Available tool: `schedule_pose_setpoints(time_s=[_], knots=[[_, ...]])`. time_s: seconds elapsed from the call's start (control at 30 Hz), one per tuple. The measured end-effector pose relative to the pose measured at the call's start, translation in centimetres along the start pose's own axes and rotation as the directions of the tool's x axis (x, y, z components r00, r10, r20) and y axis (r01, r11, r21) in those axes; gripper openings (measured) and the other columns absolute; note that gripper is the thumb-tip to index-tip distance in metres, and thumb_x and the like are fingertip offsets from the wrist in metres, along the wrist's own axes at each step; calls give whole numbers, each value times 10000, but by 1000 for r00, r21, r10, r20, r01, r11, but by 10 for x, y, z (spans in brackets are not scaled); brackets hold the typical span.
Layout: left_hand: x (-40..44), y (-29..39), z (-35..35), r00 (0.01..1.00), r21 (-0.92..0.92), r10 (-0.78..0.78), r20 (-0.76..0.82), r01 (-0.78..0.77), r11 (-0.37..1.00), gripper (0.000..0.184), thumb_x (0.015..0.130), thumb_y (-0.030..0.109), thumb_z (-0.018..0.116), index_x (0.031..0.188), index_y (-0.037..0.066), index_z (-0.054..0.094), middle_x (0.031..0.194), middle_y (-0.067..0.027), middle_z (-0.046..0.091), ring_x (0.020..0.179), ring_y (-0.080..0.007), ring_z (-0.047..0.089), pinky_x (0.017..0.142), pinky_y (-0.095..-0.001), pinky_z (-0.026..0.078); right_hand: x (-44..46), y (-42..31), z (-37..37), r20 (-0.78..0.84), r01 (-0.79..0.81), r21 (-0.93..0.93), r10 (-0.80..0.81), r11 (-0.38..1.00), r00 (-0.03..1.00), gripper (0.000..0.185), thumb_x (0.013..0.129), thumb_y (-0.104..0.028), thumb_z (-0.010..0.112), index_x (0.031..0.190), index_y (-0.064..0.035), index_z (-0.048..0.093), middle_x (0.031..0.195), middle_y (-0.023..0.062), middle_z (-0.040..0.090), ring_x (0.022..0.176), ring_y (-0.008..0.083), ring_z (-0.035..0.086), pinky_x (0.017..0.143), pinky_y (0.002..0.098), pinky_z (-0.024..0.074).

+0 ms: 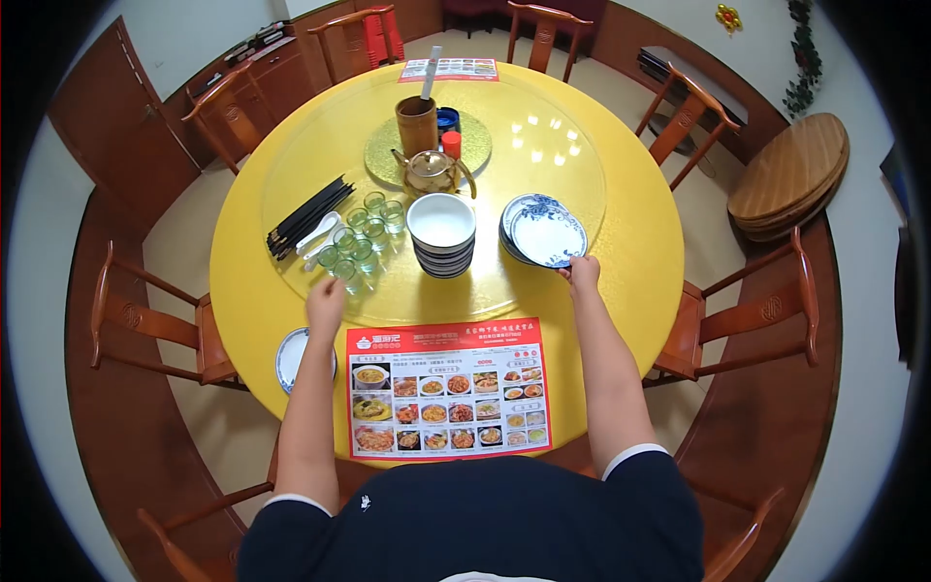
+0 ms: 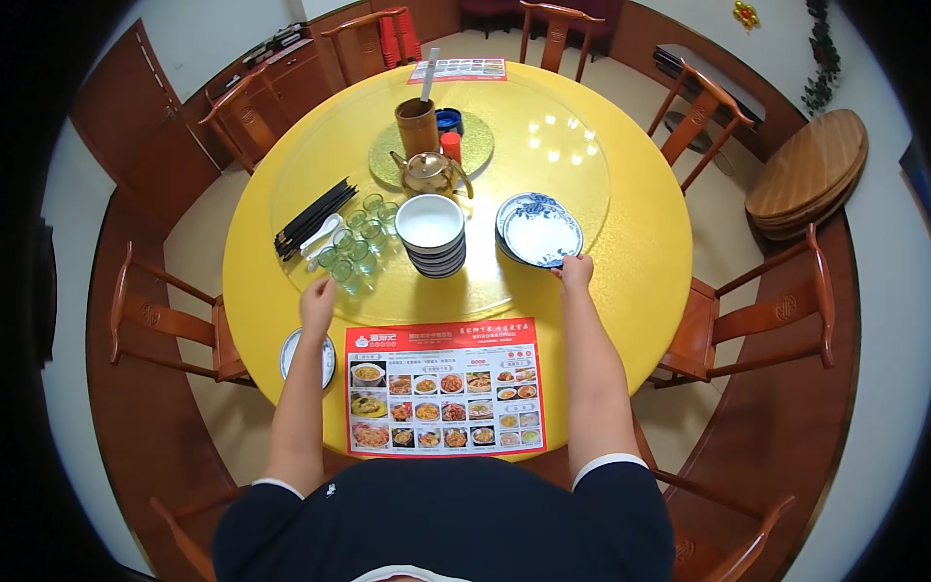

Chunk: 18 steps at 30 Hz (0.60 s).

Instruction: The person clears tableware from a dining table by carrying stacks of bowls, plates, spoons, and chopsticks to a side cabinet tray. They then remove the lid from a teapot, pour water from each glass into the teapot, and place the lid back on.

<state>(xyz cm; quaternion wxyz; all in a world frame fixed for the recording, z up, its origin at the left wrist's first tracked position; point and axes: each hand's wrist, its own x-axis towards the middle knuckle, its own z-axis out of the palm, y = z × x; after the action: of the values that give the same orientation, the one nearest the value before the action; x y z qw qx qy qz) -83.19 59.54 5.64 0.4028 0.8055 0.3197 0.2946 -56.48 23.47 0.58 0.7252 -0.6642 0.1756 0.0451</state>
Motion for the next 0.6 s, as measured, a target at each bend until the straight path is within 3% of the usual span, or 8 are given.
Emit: schedule_pose_setpoints(time_s=[0.07, 0.13, 0.3, 0.37, 0.4, 0.47, 0.5, 0.6], knots=[[-19, -79, -44, 973, 250, -23, -229, 81, 965, 246, 694, 184, 545, 801, -36, 572, 742, -177, 572, 711, -285, 547, 658, -332, 422, 2, -2, 7, 8, -1, -25, 1, 1000, 1000, 147, 723, 26, 404, 859, 80, 420, 771, 162, 527, 548, 204, 552, 381, 223, 452], [-57, -106, -83, 894, 488, -108, -434, 334, 806, 274, 679, 190, 558, 852, -22, 564, 811, -192, 563, 799, -316, 520, 732, -369, 402, 15, 8, 15, -26, 24, 56, -22, 998, 999, 154, 718, 34, 400, 862, 84, 423, 774, 166, 525, 549, 208, 551, 388, 227, 463], [-114, -204, -119, 746, 547, -225, -627, 627, 554, 342, 685, 185, 554, 941, -38, 515, 806, -189, 554, 738, -330, 527, 693, -379, 421, -8, 6, 38, -34, -62, 117, 66, 991, 997, 152, 749, 1, 421, 883, 72, 430, 770, 148, 494, 544, 219, 545, 431, 263, 512], [-121, -248, -129, 745, -26, -648, -160, 653, 757, 301, 722, 169, 520, 947, -30, 490, 788, -148, 544, 623, -267, 533, 586, -332, 447, -14, 3, 43, 136, -179, 110, 163, 978, 977, 186, 777, -70, 461, 906, 59, 424, 729, 117, 462, 554, 229, 546, 453, 283, 525], [-125, -246, -128, 739, -27, -654, -165, 659, 752, 301, 722, 169, 520, 947, -30, 490, 788, -148, 544, 623, -267, 533, 586, -332, 447, -15, 3, 43, 142, -182, 103, 167, 978, 976, 186, 777, -70, 461, 906, 59, 424, 729, 117, 462, 554, 229, 546, 453, 283, 525], [-125, -222, -114, 652, -519, -754, 75, 672, 529, 217, 753, 154, 488, 889, -15, 496, 776, -109, 533, 550, -180, 514, 519, -272, 443, -15, 2, 43, 137, -248, -16, 248, 969, 959, 246, 791, -141, 489, 926, 50, 413, 691, 98, 438, 552, 231, 545, 426, 280, 510], [-123, -200, -108, 584, -525, -811, 27, 699, 486, 161, 769, 123, 466, 856, -9, 494, 758, -91, 533, 563, -138, 508, 498, -243, 436, -17, 2, 40, 158, -213, -84, 225, 973, 962, 273, 805, -200, 472, 930, 34, 407, 697, 106, 443, 543, 224, 542, 413, 271, 487], [-125, -193, -104, 617, -550, -779, 112, 692, 469, 153, 765, 84, 456, 859, -32, 484, 790, -104, 536, 605, -164, 532, 516, -261, 466, -33, 2, 29, 143, -178, -86, 189, 980, 971, 274, 818, -248, 443, 891, 14, 406, 676, 99, 446, 521, 208, 537, 407, 257, 459]])
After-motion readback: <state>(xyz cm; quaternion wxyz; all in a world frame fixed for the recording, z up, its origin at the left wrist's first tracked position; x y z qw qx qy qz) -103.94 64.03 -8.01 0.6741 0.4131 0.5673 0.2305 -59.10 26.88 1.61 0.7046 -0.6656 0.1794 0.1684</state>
